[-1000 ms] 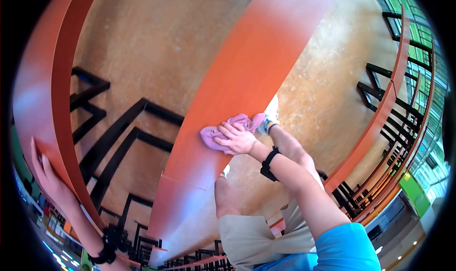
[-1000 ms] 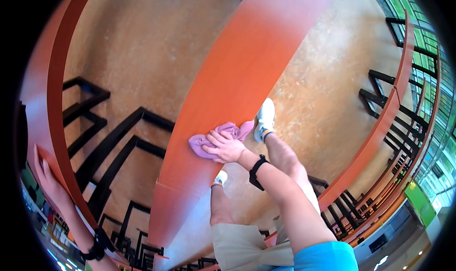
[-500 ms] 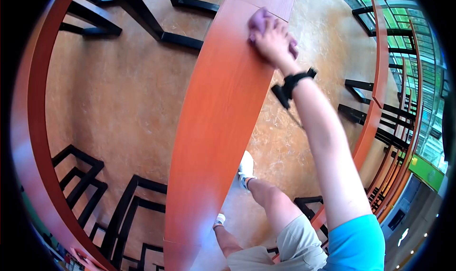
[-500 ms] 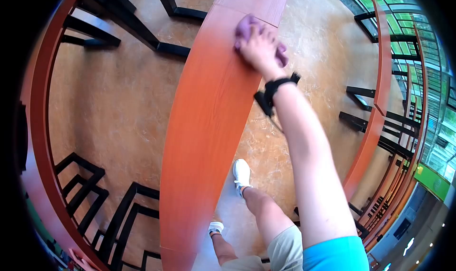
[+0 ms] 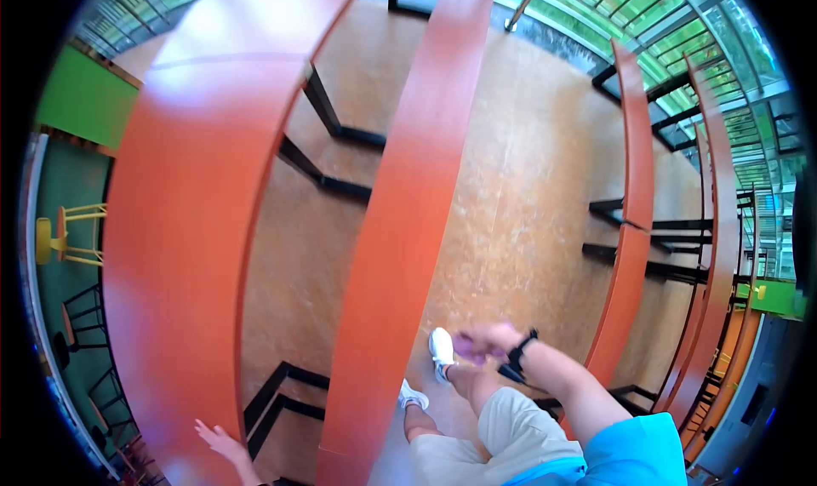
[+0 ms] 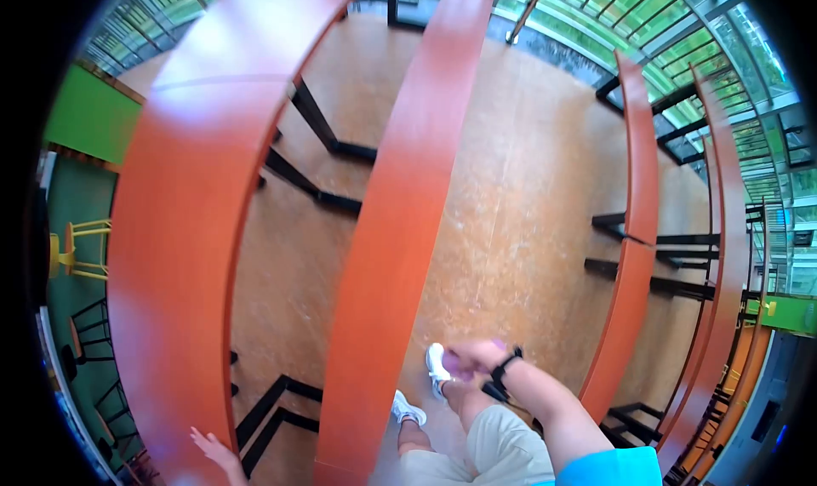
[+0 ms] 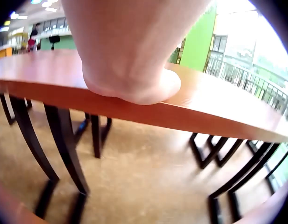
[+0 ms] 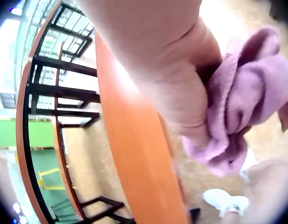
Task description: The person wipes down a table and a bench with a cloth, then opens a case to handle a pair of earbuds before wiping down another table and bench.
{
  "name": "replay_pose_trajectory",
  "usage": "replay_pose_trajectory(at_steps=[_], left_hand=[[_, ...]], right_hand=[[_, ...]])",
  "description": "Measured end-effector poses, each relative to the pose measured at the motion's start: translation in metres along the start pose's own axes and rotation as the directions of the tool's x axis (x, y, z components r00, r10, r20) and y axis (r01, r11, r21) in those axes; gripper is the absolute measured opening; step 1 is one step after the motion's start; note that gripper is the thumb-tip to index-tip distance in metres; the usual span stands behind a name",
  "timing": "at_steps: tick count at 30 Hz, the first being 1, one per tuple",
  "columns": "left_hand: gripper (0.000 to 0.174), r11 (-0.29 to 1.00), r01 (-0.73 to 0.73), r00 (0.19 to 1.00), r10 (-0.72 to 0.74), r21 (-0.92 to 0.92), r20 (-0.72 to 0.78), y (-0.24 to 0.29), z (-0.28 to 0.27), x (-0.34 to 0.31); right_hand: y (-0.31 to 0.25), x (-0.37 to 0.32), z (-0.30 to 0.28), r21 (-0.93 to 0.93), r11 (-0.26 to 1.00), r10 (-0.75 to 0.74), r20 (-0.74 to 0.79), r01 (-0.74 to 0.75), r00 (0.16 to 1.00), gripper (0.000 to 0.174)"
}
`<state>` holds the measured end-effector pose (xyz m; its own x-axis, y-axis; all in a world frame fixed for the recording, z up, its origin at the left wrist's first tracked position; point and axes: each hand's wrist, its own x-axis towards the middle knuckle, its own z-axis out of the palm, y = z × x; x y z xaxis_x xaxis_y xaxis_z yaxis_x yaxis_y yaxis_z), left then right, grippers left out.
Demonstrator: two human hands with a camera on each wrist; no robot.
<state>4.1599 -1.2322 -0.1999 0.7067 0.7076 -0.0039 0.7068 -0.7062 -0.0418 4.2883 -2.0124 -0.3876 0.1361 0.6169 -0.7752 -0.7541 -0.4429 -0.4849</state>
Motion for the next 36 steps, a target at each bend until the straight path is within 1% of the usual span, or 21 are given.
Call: replay_pose_trajectory(at_steps=[1, 2, 4, 5, 6, 7, 9, 10, 11, 12, 13, 14, 15, 17, 20, 22, 26, 27, 30, 32, 36], left_hand=[[0.077, 0.992, 0.106, 0.994, -0.108, 0.065, 0.032, 0.023, 0.011, -0.013], [0.081, 0.970, 0.202, 0.975, -0.212, 0.136, 0.065, 0.050, 0.017, -0.031], [0.089, 0.996, 0.059, 0.998, -0.058, 0.070, -0.010, 0.108, 0.025, -0.086], [0.088, 0.983, -0.136, 0.971, 0.108, -0.120, -0.211, 0.135, 0.034, -0.115], [0.069, 0.959, -0.269, 0.963, 0.271, -0.086, 0.007, 0.178, 0.002, -0.137], [0.046, 0.834, -0.163, 0.835, 0.401, -0.527, 0.376, 0.190, 0.007, -0.148], [0.041, 0.755, -0.063, 0.412, 0.615, -0.653, 0.672, 0.237, 0.027, -0.190], [0.041, 0.802, 0.425, 0.100, 0.420, -0.421, 0.902, 0.270, 0.017, -0.212], [0.043, 0.844, 0.323, 0.089, 0.422, -0.427, 0.902, 0.304, 0.004, -0.236], [0.050, 0.818, 0.022, 0.093, 0.571, -0.575, 0.816, 0.322, 0.030, -0.250], [0.056, 0.716, -0.141, 0.164, 0.698, -0.683, 0.697, 0.368, -0.041, -0.262], [0.056, 0.662, -0.209, 0.272, 0.747, -0.720, 0.607, 0.382, -0.010, -0.281], [0.059, 0.690, -0.027, 0.208, 0.711, -0.723, 0.671, 0.417, -0.052, -0.290], [0.070, 0.447, 0.250, 0.038, 0.882, -0.859, 0.470, 0.470, -0.090, -0.309], [0.083, 0.403, 0.372, -0.209, 0.914, -0.836, 0.347, 0.544, -0.143, -0.332], [0.084, 0.436, 0.271, -0.244, 0.894, -0.858, 0.377, 0.594, -0.159, -0.342], [0.074, 0.510, 0.158, -0.279, 0.844, -0.845, 0.457, 0.705, -0.186, -0.360], [0.059, 0.455, -0.014, -0.195, 0.872, -0.890, 0.449, 0.725, -0.160, -0.365], [0.045, 0.465, -0.250, -0.133, 0.852, -0.849, 0.506, 0.805, -0.202, -0.361], [0.037, 0.421, -0.247, -0.099, 0.885, -0.873, 0.454, 0.836, -0.221, -0.356], [0.034, 0.479, -0.342, -0.017, 0.857, -0.809, 0.515, 0.894, -0.276, -0.328]], right_hand=[[-0.021, -0.049, 0.018, -0.414, 0.894, 0.100, -0.183, -0.169, 0.978, 0.037], [0.001, -0.081, 0.028, -0.572, 0.780, 0.050, -0.349, -0.255, 0.936, 0.048], [0.002, -0.172, 0.047, -0.485, 0.780, 0.130, -0.493, -0.395, 0.861, 0.070], [0.029, -0.197, 0.039, -0.433, 0.810, 0.129, -0.525, -0.395, 0.841, 0.074], [0.063, -0.216, 0.035, -0.374, 0.842, 0.138, -0.549, -0.390, 0.824, 0.077], [0.065, -0.243, 0.037, -0.365, 0.837, 0.123, -0.600, -0.408, 0.790, 0.079], [0.049, -0.289, 0.036, -0.353, 0.813, 0.096, -0.704, -0.464, 0.704, 0.089], [0.027, -0.312, 0.048, -0.298, 0.871, 0.042, -0.748, -0.392, 0.662, 0.094], [0.001, -0.336, 0.061, -0.247, 0.920, -0.009, -0.790, -0.305, 0.613, 0.099], [-0.022, -0.352, 0.067, -0.205, 0.957, -0.058, -0.830, -0.205, 0.555, 0.104], [-0.022, -0.353, 0.063, -0.228, 0.967, -0.137, -0.845, -0.115, 0.517, 0.109], [-0.022, -0.354, 0.059, -0.259, 0.966, -0.216, -0.853, -0.026, 0.474, 0.113], [-0.023, -0.355, 0.056, -0.297, 0.953, -0.292, -0.855, 0.058, 0.428, 0.118], [-0.041, -0.356, 0.068, -0.206, 0.963, -0.259, -0.882, 0.172, 0.394, 0.118], [-0.090, -0.363, 0.076, -0.145, 0.939, -0.248, -0.914, 0.311, 0.321, 0.119], [-0.109, -0.362, 0.066, -0.087, 0.912, -0.243, -0.901, 0.400, 0.358, 0.115], [-0.070, -0.298, -0.028, -0.122, 0.726, -0.368, -0.900, 0.677, 0.233, 0.076], [-0.075, -0.300, -0.044, -0.060, 0.659, -0.344, -0.911, 0.750, 0.229, 0.073], [-0.103, -0.341, -0.102, 0.139, 0.463, -0.300, -0.905, 0.875, 0.303, 0.058], [-0.127, -0.387, -0.138, -0.030, 0.559, -0.273, -0.950, 0.828, 0.150, 0.055], [-0.162, -0.441, -0.210, 0.017, 0.734, -0.303, -0.887, 0.679, 0.350, 0.035]])
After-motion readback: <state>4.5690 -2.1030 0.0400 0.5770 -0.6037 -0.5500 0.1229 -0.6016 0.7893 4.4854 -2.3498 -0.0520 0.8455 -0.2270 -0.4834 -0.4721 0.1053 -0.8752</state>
